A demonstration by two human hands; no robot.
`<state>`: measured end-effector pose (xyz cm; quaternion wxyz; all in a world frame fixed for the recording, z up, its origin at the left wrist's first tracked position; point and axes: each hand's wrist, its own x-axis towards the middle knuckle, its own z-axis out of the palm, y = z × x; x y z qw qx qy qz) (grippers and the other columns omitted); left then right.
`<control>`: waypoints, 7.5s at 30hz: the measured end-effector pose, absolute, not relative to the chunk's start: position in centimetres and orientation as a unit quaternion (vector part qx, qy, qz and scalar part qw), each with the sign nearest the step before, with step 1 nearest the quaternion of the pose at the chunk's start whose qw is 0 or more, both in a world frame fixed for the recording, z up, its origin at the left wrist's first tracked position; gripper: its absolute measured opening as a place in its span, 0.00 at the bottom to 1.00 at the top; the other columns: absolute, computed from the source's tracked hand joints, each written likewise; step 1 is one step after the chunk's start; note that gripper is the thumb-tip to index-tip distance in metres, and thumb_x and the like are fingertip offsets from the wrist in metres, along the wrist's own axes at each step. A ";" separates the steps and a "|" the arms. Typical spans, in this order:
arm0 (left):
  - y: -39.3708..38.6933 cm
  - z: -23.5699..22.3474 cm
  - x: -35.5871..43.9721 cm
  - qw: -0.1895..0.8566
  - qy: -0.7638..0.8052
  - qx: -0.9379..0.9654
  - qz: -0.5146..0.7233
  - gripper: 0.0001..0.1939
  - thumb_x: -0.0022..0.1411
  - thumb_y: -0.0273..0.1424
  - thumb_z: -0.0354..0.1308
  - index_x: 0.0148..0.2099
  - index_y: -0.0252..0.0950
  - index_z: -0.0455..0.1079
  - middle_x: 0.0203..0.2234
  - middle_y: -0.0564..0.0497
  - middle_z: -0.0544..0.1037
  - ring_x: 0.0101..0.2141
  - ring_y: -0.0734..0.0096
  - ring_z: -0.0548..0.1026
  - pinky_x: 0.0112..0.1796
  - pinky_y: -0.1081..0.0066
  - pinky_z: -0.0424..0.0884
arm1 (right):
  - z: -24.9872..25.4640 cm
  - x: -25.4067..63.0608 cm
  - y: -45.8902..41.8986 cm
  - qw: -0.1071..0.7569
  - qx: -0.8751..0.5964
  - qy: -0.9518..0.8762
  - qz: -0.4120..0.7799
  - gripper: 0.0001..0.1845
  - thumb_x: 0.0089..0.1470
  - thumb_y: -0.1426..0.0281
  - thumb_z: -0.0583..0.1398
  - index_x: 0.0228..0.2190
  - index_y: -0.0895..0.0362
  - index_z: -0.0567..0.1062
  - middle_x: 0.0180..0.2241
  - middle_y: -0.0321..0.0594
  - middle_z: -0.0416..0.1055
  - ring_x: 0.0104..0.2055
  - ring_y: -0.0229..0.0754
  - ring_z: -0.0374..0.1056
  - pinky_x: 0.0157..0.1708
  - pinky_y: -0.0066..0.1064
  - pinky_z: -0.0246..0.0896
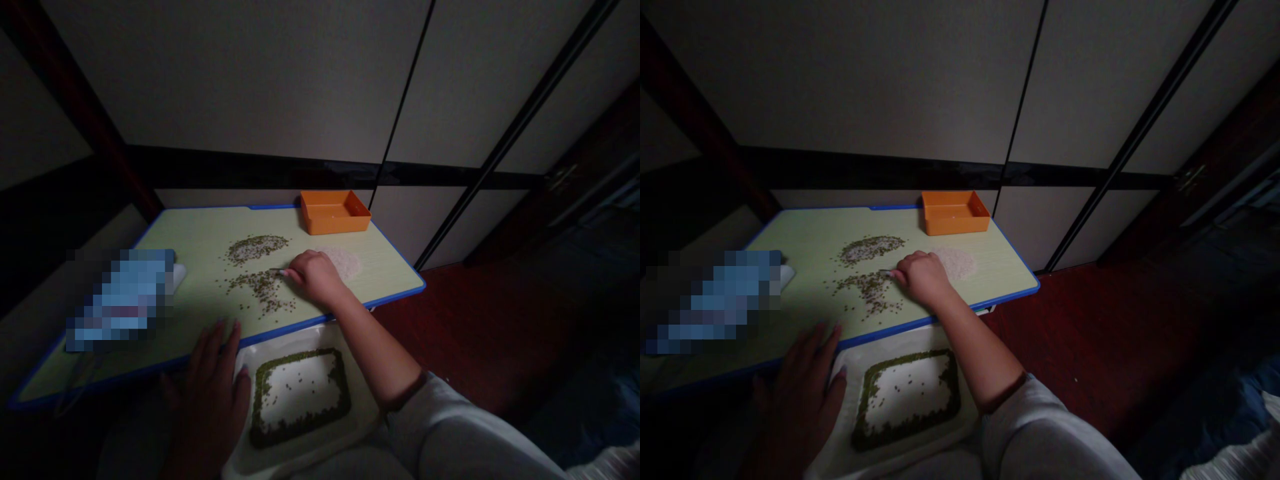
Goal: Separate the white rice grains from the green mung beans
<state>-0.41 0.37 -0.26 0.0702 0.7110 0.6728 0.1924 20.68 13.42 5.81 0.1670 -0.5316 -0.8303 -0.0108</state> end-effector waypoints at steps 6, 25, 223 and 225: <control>0.5 -0.2 -0.4 0.066 0.672 0.712 0.195 0.29 0.70 0.35 0.36 0.70 0.39 0.55 0.71 0.40 0.56 0.71 0.51 0.49 0.64 0.27 0.44 | 5.3 21.3 13.9 0.205 -0.433 -0.878 0.014 0.14 0.67 0.66 0.58 0.33 0.59 0.79 0.33 0.43 0.78 0.39 0.42 0.66 0.41 0.32 0.54; 0.3 -0.5 -0.4 0.080 0.673 0.708 0.199 0.29 0.69 0.35 0.38 0.70 0.41 0.53 0.72 0.41 0.54 0.72 0.51 0.47 0.64 0.28 0.42 | 5.4 22.9 13.1 0.246 -0.397 -0.879 0.096 0.12 0.66 0.69 0.59 0.31 0.59 0.77 0.31 0.41 0.76 0.38 0.40 0.67 0.44 0.31 0.57; 0.3 -0.2 -0.4 0.082 0.665 0.713 0.206 0.28 0.70 0.37 0.37 0.69 0.41 0.55 0.71 0.40 0.55 0.71 0.49 0.49 0.64 0.25 0.44 | 7.0 25.8 10.9 0.112 -0.507 -0.814 0.260 0.15 0.64 0.69 0.58 0.25 0.59 0.75 0.22 0.32 0.66 0.27 0.33 0.57 0.31 0.29 0.49; 0.3 0.0 -0.3 0.087 0.666 0.712 0.205 0.28 0.70 0.38 0.36 0.69 0.41 0.55 0.71 0.40 0.55 0.71 0.48 0.49 0.63 0.24 0.44 | 7.0 25.7 10.9 0.113 -0.508 -0.813 0.261 0.15 0.64 0.69 0.58 0.25 0.59 0.75 0.22 0.32 0.66 0.27 0.33 0.57 0.31 0.29 0.49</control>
